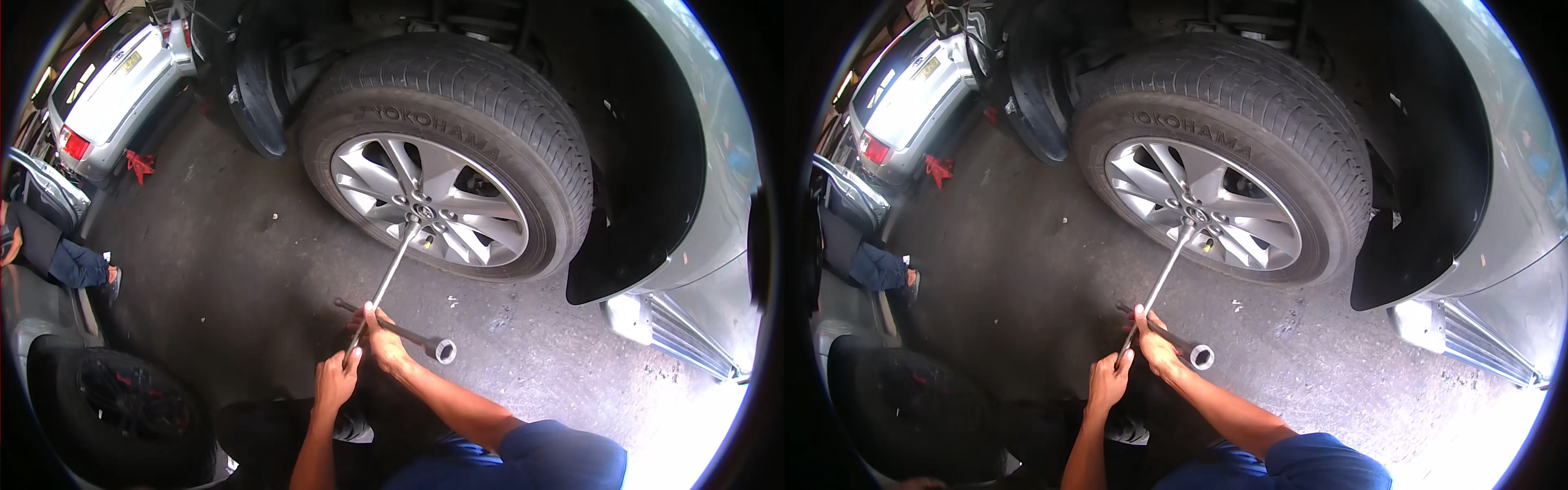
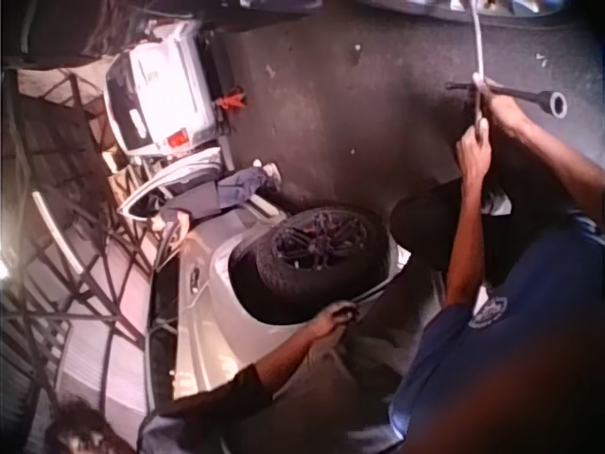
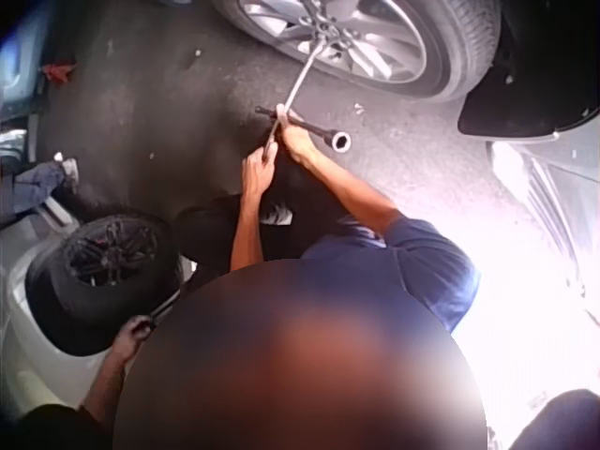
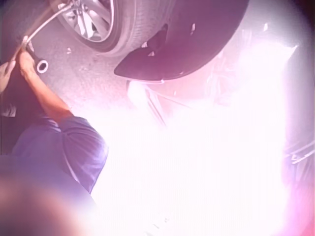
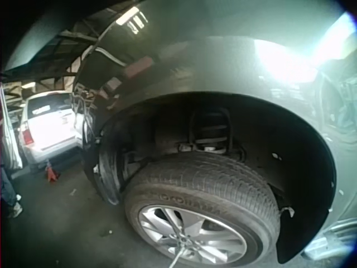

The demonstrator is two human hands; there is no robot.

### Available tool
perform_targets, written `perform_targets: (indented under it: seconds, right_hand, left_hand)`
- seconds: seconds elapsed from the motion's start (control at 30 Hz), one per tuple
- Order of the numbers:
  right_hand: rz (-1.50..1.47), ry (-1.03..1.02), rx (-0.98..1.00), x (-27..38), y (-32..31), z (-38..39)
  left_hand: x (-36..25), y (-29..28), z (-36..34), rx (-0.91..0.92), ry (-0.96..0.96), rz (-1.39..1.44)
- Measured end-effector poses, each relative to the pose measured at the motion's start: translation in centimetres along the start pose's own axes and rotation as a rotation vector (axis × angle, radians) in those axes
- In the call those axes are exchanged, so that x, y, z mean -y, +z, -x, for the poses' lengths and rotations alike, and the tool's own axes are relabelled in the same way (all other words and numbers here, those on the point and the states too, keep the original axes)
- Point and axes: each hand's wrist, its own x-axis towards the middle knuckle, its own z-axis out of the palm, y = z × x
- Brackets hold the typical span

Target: Loosening lug nuts and removing a tire from a vehicle using a jack stand and lug wrench.

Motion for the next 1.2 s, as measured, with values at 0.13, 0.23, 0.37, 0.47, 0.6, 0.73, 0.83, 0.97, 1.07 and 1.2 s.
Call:
perform_targets:
  seconds: [0.13,0.23,0.37,0.47,0.6,0.73,0.83,0.97,1.07,1.2]
  right_hand:
    - [-0.209,-0.061,0.101,0.5,-1.9,1.9]
    - [-0.303,-0.078,0.180,0.9,-3.5,1.9]
    - [-0.630,-0.025,0.373,0.5,-4.7,0.8]
    - [-0.841,0.029,0.460,0.4,-6.5,-0.5]
    - [-0.703,0.016,0.311,-0.4,-7.8,-0.9]
    - [-0.279,-0.238,-0.096,1.5,-5.5,-0.4]
    - [0.683,-0.770,-0.506,3.3,-4.4,0.4]
    - [0.907,-1.000,-0.054,3.5,-1.5,8.3]
    - [0.299,-0.438,0.023,-0.8,-5.8,9.1]
    - [-0.059,-0.236,-0.254,0.5,-6.0,7.2]
  left_hand:
    - [-1.9,0.1,1.3,-0.045,0.016,0.035]
    - [-3.2,0.8,1.4,-0.017,0.018,-0.019]
    - [-3.2,3.2,2.0,-0.066,0.082,-0.041]
    - [-4.2,4.8,2.1,-0.111,0.164,0.086]
    - [-3.7,4.8,1.0,0.000,0.151,0.118]
    - [-2.5,4.6,0.1,0.026,0.119,0.156]
    - [-3.2,4.6,0.0,0.140,0.067,0.255]
    - [-1.2,2.7,-0.2,0.107,0.142,0.293]
    - [-2.7,2.0,-0.8,0.118,0.076,0.334]
    - [-2.2,1.9,-0.9,0.133,0.016,0.282]
